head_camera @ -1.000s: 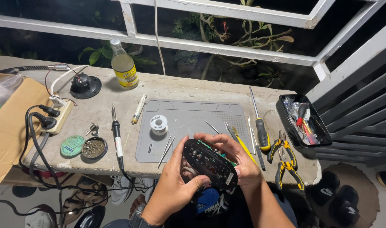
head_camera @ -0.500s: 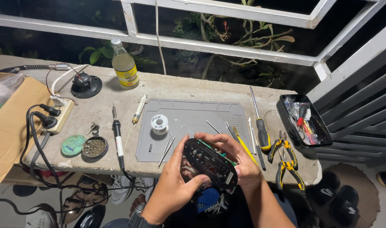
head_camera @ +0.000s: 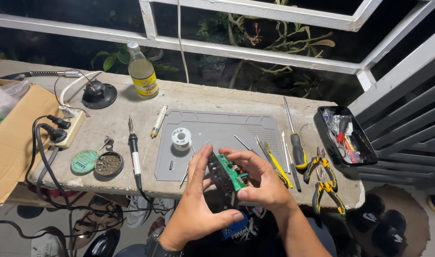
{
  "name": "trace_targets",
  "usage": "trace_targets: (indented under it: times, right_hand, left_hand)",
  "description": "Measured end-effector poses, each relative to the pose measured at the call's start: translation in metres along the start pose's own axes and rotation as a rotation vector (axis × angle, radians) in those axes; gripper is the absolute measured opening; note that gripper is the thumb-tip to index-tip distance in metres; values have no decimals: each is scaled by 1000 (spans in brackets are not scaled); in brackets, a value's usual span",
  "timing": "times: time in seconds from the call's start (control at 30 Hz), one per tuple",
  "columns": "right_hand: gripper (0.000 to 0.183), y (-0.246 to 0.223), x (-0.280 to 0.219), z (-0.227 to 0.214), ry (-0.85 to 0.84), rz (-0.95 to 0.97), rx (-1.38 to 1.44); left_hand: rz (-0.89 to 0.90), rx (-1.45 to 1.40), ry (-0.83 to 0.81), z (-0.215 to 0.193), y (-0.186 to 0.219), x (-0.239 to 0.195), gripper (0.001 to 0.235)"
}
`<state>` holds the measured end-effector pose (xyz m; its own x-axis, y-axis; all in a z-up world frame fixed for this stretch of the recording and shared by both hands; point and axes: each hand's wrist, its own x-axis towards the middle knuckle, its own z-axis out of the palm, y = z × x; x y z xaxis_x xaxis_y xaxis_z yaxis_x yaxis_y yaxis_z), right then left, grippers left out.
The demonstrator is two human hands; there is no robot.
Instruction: The person uses a screwdriver to remove screws from the back of a black electronic device. They then flip the device over to reveal the internal circuit board and continue to manipulate the device with the screwdriver.
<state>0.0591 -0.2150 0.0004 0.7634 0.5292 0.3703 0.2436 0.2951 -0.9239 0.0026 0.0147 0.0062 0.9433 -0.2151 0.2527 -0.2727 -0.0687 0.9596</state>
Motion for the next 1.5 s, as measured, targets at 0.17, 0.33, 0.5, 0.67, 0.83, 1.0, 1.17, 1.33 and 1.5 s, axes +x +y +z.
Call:
trace_targets:
  times: [0.17,0.33,0.5,0.67,0.83,1.0,1.17,1.33,1.5]
  right_hand:
    - [69,-9,0,17,118,109,-211]
    - [55,-2,-1,32,238,206,-154]
    - [95,-26,4,19,179,438,-294]
    - [39,-52,5,-33,574,595,-551]
    - [21,-44,-25,-89,812,545,-971]
    - [20,-21,-44,-127,865,370,-1243]
    - [46,26,-41,-149,725,521,-1441]
    - [40,40,-47,-168,936,121,-1508]
    - [34,-67,-38,-89,877,-54,-1059]
  left_hand:
    - [106,-29,-62,-4,-1,-1,134]
    - [356,178,123,5,-10,1,96]
    - [324,176,163,2,-34,3,92]
    - [189,35,218,-4,-25,1,100]
    - [120,3,120,-2,-21,-2,96]
    - [180,-259,78,12,-25,-1,102]
    - [218,-272,26,12,-9,-6,112]
    - [93,-956,-19,22,-10,-9,105]
    - [-34,-1266,-94,4,-20,-4,94]
